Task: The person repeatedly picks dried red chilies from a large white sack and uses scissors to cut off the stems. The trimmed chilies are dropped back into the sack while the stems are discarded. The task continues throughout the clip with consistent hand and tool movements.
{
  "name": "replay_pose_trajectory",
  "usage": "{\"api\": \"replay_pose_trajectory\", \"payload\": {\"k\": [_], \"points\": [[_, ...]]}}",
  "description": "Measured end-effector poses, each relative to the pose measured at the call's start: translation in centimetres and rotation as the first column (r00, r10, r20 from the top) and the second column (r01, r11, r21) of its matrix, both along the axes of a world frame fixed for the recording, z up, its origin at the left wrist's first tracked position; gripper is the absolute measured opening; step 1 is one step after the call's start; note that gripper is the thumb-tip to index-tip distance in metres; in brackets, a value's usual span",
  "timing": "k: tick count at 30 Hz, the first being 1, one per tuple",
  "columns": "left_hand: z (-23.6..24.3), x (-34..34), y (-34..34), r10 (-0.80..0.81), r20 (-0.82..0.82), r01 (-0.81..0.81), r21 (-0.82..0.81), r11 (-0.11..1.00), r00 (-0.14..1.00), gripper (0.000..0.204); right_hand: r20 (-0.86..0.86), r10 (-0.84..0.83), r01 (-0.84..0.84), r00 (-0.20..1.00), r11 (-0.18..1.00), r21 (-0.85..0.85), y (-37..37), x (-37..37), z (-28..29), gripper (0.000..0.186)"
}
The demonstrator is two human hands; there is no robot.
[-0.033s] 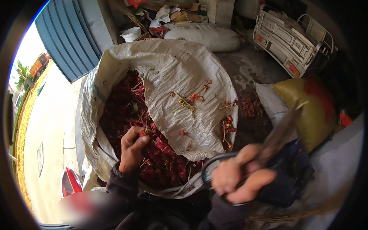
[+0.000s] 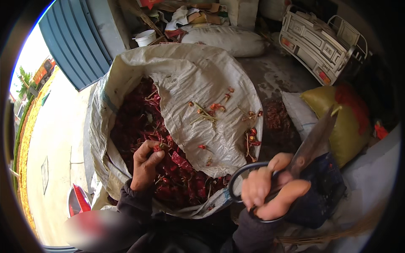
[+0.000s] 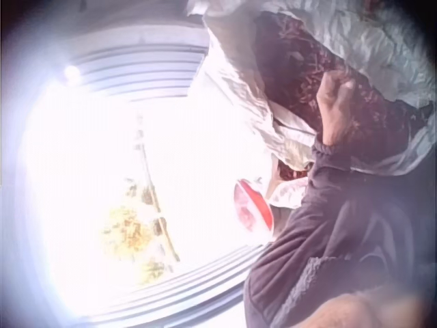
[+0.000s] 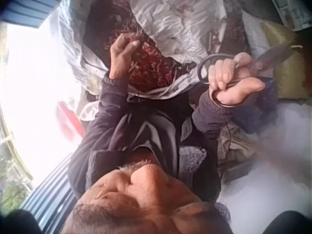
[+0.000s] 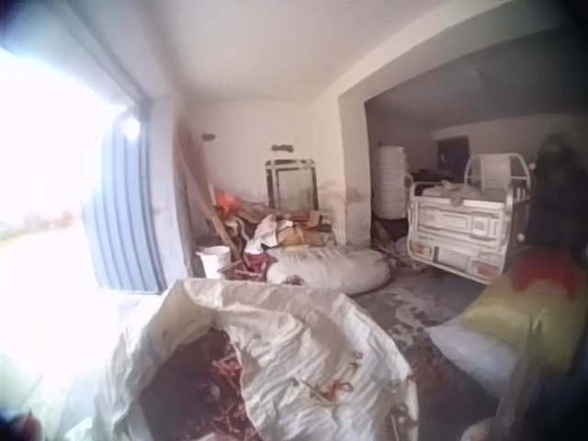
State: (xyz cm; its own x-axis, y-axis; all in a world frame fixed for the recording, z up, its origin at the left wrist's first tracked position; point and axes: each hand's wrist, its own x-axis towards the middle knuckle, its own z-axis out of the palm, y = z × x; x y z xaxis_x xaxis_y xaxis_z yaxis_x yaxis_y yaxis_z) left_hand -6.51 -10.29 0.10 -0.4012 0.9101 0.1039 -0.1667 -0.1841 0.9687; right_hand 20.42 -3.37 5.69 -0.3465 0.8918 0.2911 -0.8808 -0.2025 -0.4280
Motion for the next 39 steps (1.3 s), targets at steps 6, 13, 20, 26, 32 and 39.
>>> {"api": "replay_pose_trajectory", "payload": {"k": [6, 13, 20, 26, 32, 39], "points": [[1.2, -0.9, 1.0, 0.045, -0.159, -0.045, 0.008, 0.999, 0.986, 0.019, 0.460, -0.162, 0.144, 0.873, 0.987, 0.075, -0.6, -2.2, -2.8, 0.100], [2.4, -0.2, 3.6, 0.141, -0.599, -0.066, 0.145, 0.987, 0.788, 0.023, 0.814, -0.577, -0.199, 0.073, 0.791, 0.578, -1.4, -2.5, -0.5, 0.093], [4.4, 3.3, 6.3, 0.192, -0.797, 0.034, 0.257, 0.966, 0.572, 0.023, 0.659, -0.739, -0.212, -0.143, 0.673, 0.709, -1.4, -3.3, -0.7, 0.063], [4.2, 3.1, 6.3, 0.110, -0.744, 0.095, 0.228, 0.969, 0.659, 0.022, 0.810, -0.576, -0.103, 0.107, 0.804, 0.585, -1.4, -3.0, -1.8, 0.045], [2.4, 2.9, 6.3, -0.123, -0.258, 0.149, 0.082, 0.985, 0.958, 0.010, 0.607, 0.242, -0.288, 0.757, 0.957, -0.022, -1.5, -1.3, -2.0, 0.040], [2.0, 1.4, 4.2, -0.158, -0.011, 0.158, 0.024, 0.987, 0.987, 0.024, 0.398, -0.032, 0.018, 0.917, 0.999, 0.038, 0.8, -1.3, -3.1, 0.082]]}}
